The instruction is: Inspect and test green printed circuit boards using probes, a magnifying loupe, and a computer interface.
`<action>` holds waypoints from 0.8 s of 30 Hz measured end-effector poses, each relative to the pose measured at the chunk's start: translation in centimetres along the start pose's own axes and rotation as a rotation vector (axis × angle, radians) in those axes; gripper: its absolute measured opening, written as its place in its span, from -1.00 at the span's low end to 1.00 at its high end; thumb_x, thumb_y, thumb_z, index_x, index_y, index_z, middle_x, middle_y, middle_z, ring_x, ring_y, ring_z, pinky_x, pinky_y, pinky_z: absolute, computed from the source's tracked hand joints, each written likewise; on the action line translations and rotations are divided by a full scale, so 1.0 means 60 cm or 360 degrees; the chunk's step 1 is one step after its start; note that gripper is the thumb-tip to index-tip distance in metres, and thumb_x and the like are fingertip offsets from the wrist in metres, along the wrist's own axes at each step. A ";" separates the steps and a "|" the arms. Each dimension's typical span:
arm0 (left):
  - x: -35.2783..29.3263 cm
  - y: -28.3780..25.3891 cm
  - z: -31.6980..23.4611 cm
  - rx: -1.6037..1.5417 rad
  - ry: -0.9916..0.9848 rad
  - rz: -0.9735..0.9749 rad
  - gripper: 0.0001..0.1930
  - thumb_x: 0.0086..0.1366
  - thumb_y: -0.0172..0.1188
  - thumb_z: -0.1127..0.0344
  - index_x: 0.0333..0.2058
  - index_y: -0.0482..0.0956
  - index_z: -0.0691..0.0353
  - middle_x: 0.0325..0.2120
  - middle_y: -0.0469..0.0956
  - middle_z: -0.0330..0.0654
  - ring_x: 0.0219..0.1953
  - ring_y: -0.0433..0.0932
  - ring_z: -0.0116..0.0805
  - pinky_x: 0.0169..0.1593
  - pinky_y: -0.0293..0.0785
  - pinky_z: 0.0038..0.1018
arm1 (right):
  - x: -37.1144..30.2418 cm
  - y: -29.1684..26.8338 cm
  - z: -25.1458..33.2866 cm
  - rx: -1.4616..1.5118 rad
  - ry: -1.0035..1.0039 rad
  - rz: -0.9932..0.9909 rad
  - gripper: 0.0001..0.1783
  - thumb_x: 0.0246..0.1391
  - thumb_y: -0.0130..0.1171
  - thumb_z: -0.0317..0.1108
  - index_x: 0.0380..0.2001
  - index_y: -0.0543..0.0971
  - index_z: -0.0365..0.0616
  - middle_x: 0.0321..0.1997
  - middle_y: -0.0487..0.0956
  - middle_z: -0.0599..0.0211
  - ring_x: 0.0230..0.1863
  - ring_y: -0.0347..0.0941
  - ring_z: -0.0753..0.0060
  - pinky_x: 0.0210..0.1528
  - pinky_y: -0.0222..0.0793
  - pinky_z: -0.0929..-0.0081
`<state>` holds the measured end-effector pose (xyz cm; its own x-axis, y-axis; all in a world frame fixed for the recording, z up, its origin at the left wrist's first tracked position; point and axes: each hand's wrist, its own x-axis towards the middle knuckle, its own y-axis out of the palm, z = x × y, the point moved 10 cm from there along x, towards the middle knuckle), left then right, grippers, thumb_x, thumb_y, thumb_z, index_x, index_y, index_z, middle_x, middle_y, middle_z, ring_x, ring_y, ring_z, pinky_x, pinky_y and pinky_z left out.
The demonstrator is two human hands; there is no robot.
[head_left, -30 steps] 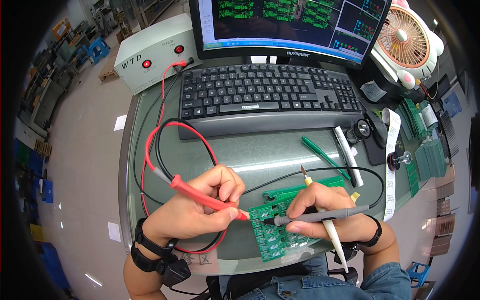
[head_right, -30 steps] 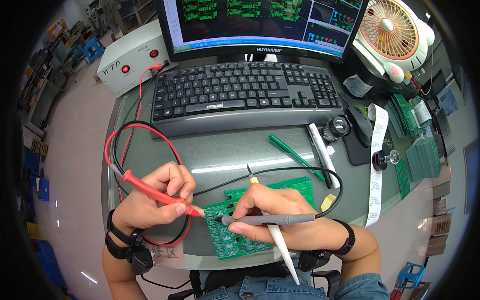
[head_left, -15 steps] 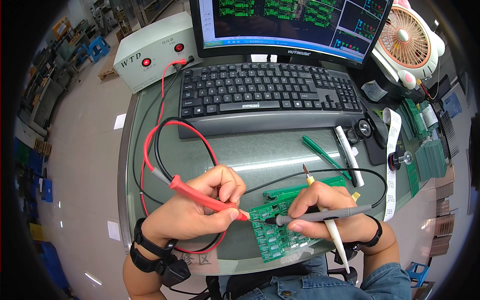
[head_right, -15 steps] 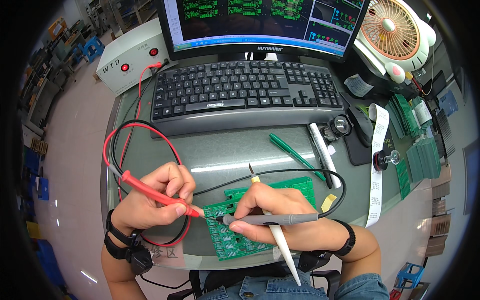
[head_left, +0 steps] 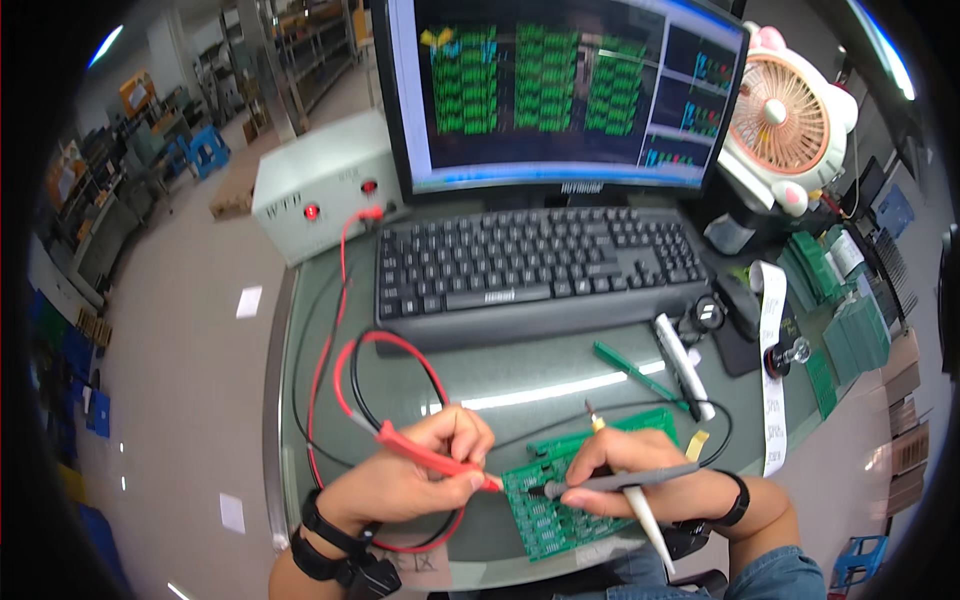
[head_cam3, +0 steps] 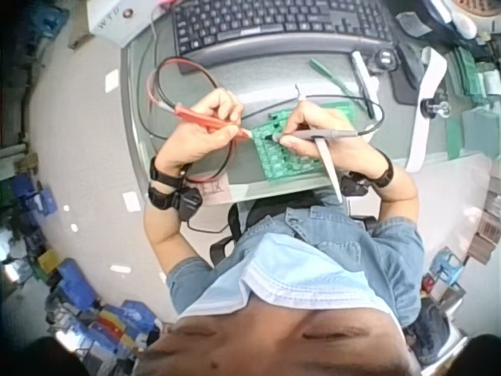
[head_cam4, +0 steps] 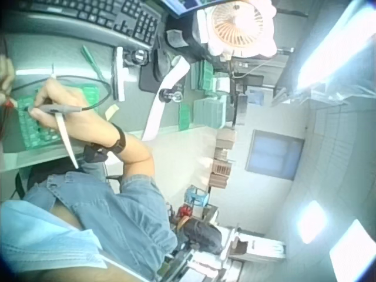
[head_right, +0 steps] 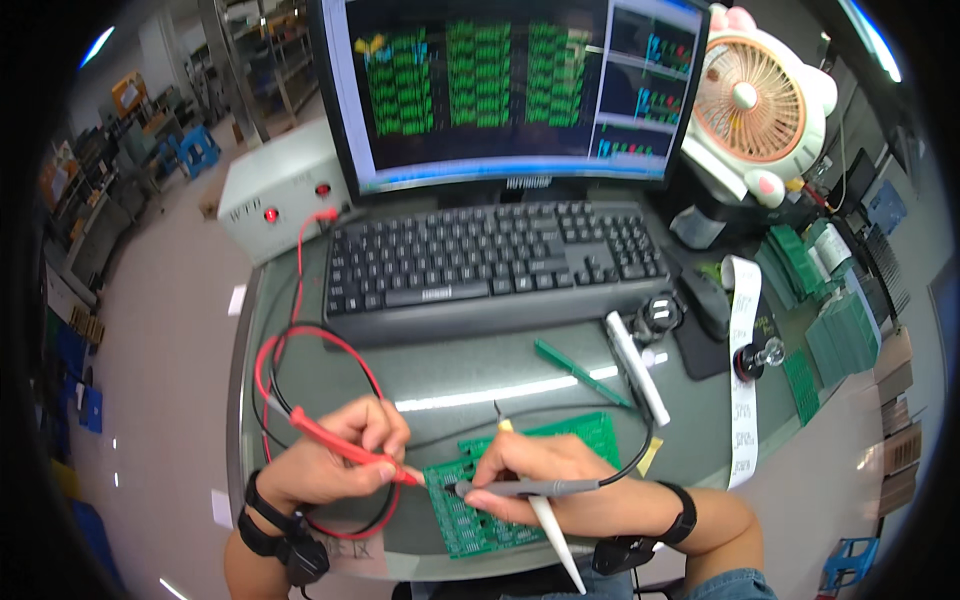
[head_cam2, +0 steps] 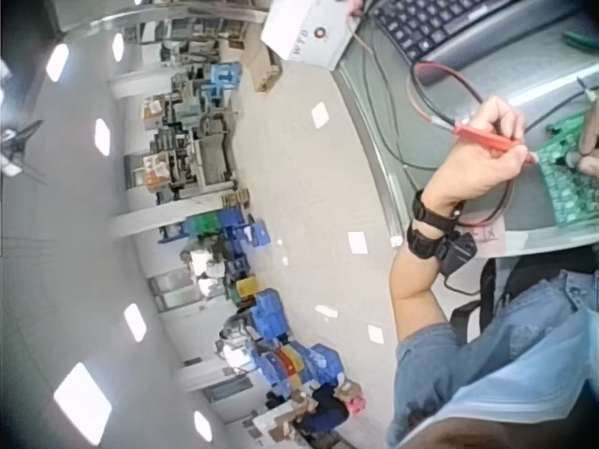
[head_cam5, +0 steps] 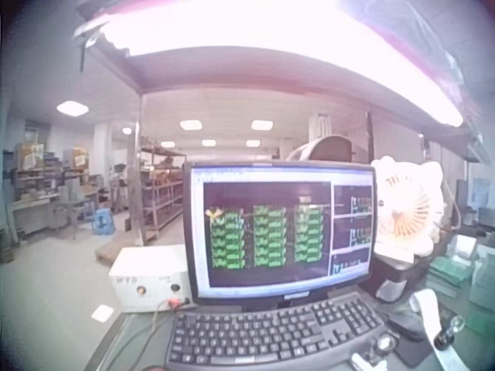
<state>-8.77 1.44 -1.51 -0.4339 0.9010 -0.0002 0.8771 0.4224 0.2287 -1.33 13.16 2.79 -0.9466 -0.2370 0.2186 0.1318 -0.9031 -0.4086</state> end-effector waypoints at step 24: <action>0.001 -0.006 0.007 0.0005 -0.0029 0.0008 -0.74 0.17 0.11 0.53 -0.37 0.17 0.15 -0.29 0.27 -0.26 -0.31 0.26 -0.62 -0.19 0.38 -0.55 | 0.003 0.001 -0.013 -0.0029 0.0229 0.0096 -0.76 0.09 0.30 -0.31 -0.37 0.44 -0.17 -0.43 0.54 0.34 -0.47 0.50 0.51 -0.46 0.37 0.55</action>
<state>-9.04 1.35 -2.01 -0.4258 0.9047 -0.0166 0.8799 0.4183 0.2256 -1.72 13.34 2.10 -0.9697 -0.2357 0.0647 0.1854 -0.8819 -0.4333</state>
